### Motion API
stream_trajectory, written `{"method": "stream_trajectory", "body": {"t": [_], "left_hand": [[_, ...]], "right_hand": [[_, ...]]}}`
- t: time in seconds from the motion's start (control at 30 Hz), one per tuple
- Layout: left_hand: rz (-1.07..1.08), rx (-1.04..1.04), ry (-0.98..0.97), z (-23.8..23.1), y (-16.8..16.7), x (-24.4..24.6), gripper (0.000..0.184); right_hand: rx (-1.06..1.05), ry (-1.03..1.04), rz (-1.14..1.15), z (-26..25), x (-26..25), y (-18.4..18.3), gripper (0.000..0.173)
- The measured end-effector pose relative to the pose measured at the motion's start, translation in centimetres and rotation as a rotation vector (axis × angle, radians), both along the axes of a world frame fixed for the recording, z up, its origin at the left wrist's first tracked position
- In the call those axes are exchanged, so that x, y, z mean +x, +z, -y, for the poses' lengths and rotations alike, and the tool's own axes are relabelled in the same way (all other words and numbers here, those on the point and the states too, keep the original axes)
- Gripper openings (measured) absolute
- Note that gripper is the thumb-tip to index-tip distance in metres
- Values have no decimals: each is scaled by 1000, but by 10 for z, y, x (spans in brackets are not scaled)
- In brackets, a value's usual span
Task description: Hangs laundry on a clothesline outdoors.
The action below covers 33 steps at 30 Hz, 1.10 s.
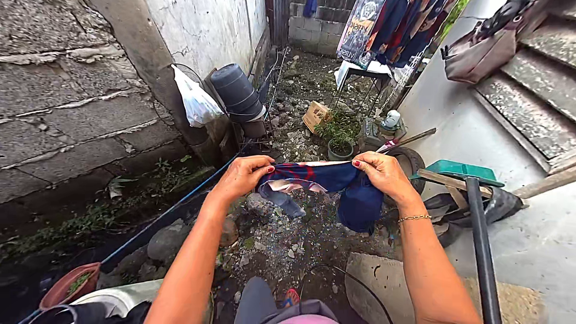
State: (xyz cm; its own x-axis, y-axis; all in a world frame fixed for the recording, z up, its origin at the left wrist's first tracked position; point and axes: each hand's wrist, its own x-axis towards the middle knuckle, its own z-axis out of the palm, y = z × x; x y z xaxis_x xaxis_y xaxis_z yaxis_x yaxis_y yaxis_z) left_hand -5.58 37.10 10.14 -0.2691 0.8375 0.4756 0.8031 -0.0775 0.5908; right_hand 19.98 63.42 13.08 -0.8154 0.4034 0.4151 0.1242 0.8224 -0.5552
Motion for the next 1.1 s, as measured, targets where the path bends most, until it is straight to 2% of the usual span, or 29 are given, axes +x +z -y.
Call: {"method": "stream_trajectory", "body": {"t": [0.07, 0.13, 0.2, 0.3, 0.37, 0.43, 0.5, 0.57, 0.63, 0.73, 0.77, 0.83, 0.97, 1.1], "left_hand": [[-163, 37, 35, -7, 12, 0, 21], [-256, 109, 82, -17, 22, -1, 22], [-270, 153, 152, -33, 27, -13, 22], [-267, 132, 290, -72, 17, -36, 22], [-203, 110, 199, -90, 10, -26, 41], [-65, 85, -41, -104, 0, -1, 57], [120, 39, -194, -116, -18, 12, 46], [245, 75, -165, -126, -31, 2, 24], [329, 64, -163, -136, -30, -21, 18], [359, -98, -214, -147, -24, -54, 22], [335, -129, -221, -151, -24, -62, 23], [233, -76, -212, -161, -29, -73, 22], [94, 108, -181, -181, -26, -83, 18], [167, 148, -156, -198, -18, -90, 18]], "right_hand": [[76, -21, -27, -3, -2, -5, 21], [53, -60, -59, -5, -5, -7, 21], [-90, -34, -89, -8, -9, -6, 21], [-439, 44, -160, -7, -30, -1, 19], [-692, 7, -183, -1, -56, 0, 26], [-898, -47, -202, 0, -86, -1, 30], [-1029, -76, -183, -5, -111, -7, 31], [-1087, -10, -168, -18, -126, -13, 26], [-973, 62, -70, -33, -135, -14, 9], [-499, -5, 288, -45, -142, -7, 46], [-369, -49, 420, -46, -147, -3, 51], [-232, -145, 612, -45, -159, 4, 44], [-146, -239, 662, -56, -167, 3, 30], [-37, -297, 606, -74, -172, -5, 28]]}}
